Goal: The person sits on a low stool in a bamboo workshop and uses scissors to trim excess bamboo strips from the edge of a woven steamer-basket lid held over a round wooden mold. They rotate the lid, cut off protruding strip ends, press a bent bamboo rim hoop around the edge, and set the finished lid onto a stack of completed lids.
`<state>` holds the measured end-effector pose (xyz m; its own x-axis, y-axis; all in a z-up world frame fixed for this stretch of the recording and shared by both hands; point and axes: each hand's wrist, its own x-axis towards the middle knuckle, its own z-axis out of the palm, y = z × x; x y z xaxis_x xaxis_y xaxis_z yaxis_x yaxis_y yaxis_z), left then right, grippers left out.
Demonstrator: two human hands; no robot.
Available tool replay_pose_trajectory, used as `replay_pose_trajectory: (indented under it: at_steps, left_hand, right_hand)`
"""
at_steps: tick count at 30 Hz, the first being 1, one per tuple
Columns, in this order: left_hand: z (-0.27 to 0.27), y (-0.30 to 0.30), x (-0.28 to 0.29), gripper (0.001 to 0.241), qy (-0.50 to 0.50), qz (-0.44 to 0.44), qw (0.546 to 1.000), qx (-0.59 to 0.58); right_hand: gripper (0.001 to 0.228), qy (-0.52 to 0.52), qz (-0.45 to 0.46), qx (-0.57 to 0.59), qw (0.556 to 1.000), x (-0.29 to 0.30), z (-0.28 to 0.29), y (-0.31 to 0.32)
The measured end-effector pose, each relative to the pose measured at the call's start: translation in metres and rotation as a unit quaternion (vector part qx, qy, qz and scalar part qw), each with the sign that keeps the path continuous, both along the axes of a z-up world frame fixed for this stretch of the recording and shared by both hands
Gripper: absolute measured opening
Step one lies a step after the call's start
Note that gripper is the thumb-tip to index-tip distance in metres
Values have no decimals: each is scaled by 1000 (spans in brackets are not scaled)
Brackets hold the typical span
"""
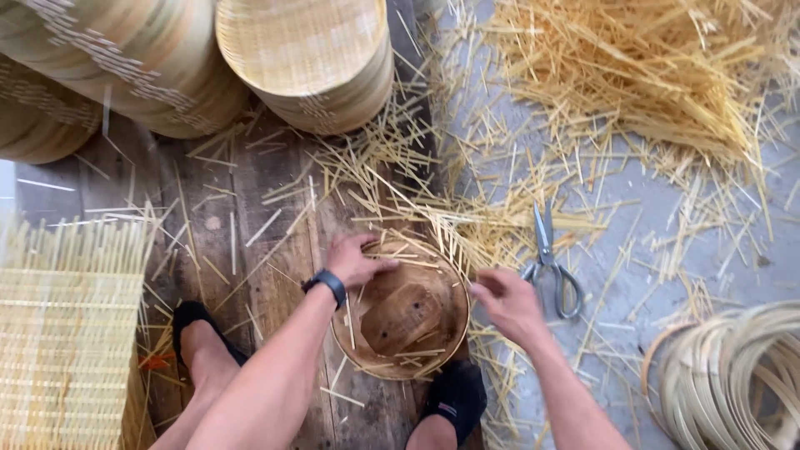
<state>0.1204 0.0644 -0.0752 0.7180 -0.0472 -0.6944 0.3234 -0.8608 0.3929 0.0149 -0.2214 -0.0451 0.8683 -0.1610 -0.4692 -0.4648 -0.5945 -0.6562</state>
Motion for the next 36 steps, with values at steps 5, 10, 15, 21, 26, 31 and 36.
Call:
replay_pose_trajectory:
  at_steps: [5, 10, 15, 21, 26, 31, 36]
  left_hand:
    - [-64, -22, -1, 91, 26, 64, 986, -153]
    - [-148, -4, -21, 89, 141, 489, 737, -444]
    - [-29, -30, -17, 70, -88, 23, 992, -86]
    - [-31, -22, -42, 83, -262, 38, 955, -134]
    - [-24, 45, -113, 44, -192, 153, 969, -23]
    - [-47, 71, -115, 52, -9, 342, 932, -123]
    - [-17, 59, -100, 44, 60, 451, 882, -127]
  right_hand:
    - [41, 31, 28, 87, 995, 35, -22, 15]
    - [34, 100, 34, 71, 992, 48, -45, 1]
    - [32, 53, 29, 55, 997, 47, -43, 4]
    - [54, 151, -32, 29, 988, 31, -6, 17]
    - [44, 163, -122, 186, 961, -69, -55, -5]
    - [27, 140, -223, 210, 941, -76, -60, 3]
    - [24, 161, -249, 275, 914, -79, -86, -5]
